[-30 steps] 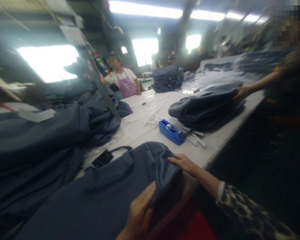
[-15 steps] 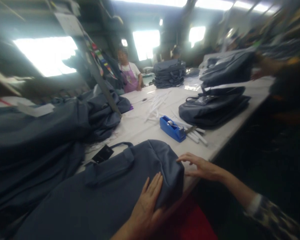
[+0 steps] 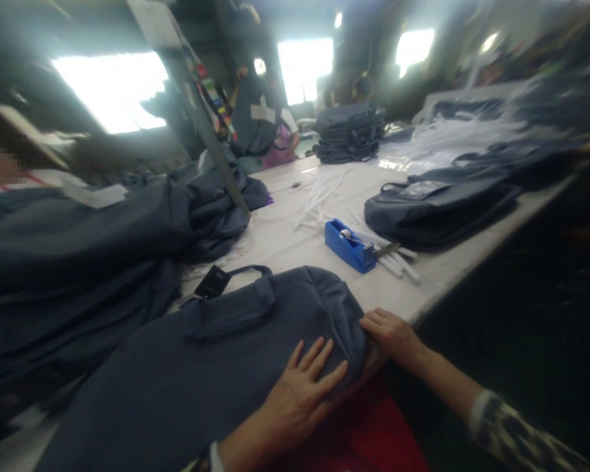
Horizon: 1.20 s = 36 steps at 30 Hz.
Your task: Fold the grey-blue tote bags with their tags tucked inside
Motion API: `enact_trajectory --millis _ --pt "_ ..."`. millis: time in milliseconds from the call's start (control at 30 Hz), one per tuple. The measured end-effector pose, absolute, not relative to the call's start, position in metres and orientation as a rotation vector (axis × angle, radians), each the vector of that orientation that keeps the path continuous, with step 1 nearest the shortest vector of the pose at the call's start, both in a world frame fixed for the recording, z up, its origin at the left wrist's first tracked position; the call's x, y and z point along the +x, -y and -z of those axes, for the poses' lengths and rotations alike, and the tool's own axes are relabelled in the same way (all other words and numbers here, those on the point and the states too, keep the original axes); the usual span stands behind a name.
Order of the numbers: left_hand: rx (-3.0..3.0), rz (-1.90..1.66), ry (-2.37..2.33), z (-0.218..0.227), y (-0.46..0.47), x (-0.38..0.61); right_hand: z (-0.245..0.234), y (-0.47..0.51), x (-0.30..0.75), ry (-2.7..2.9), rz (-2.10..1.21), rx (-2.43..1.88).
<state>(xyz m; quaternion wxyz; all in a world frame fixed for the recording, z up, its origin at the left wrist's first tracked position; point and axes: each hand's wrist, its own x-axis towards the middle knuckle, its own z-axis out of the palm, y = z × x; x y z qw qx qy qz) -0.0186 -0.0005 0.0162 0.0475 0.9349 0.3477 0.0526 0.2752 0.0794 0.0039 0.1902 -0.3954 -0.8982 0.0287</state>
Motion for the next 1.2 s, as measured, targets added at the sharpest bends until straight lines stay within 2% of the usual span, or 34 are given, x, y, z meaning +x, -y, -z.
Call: enact_trajectory --millis 133,200,300,467,733,1200 --pt "2.860 -0.204 -1.081 -0.018 0.001 -0.015 -0.065 -0.073 0.250 2.557 -0.129 -1.001" --pt "2.863 -0.253 -1.083 -0.022 0.002 -0.012 -0.076 -0.069 0.226 2.538 -0.115 -0.906" --pt "2.855 -0.304 -1.079 -0.028 0.005 -0.010 -0.048 -0.070 0.200 2.641 -0.078 -0.787" --pt "2.808 -0.230 -1.233 -0.019 0.032 -0.040 0.008 -0.084 0.202 2.751 -0.128 -0.871" --pt "2.803 -0.048 -1.518 -0.004 0.091 -0.113 0.001 -0.087 0.204 2.789 -0.065 -0.877" --pt "2.872 -0.098 -1.546 -0.005 0.092 -0.120 -0.004 -0.031 0.182 2.717 0.332 -0.629"
